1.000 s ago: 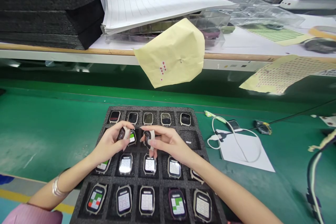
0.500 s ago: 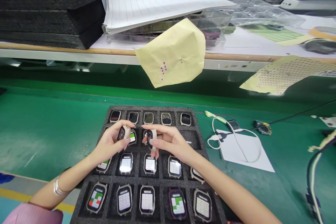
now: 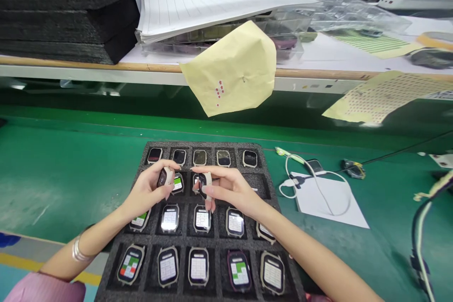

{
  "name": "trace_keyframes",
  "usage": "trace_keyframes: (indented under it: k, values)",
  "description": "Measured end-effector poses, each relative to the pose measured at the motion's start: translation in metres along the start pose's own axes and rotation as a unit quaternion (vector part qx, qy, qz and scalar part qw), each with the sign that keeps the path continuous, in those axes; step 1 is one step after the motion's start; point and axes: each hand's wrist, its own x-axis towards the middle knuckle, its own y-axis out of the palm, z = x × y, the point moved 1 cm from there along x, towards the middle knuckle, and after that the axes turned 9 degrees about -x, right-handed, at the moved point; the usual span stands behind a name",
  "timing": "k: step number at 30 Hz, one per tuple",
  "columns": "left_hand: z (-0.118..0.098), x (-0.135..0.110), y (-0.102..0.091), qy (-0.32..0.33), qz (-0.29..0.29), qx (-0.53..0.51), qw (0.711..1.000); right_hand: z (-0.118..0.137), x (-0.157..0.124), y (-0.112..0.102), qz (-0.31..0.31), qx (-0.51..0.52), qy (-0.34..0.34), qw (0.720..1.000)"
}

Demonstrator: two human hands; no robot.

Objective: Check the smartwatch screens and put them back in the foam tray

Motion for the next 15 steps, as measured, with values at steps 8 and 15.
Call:
trace_keyframes:
  k: [8,15]
  values:
    - [-0.0011,0.0002,0.0001,0.005,-0.003,0.009,1.000,0.0018,-0.0004,-0.0014,-0.007,-0.005,-0.007,1.000]
    - [0.0012,-0.0002,-0.0011,-0.006,-0.004,0.000,1.000,0.0035,-0.0010,-0.0029,-0.017,-0.020,-0.006,1.000]
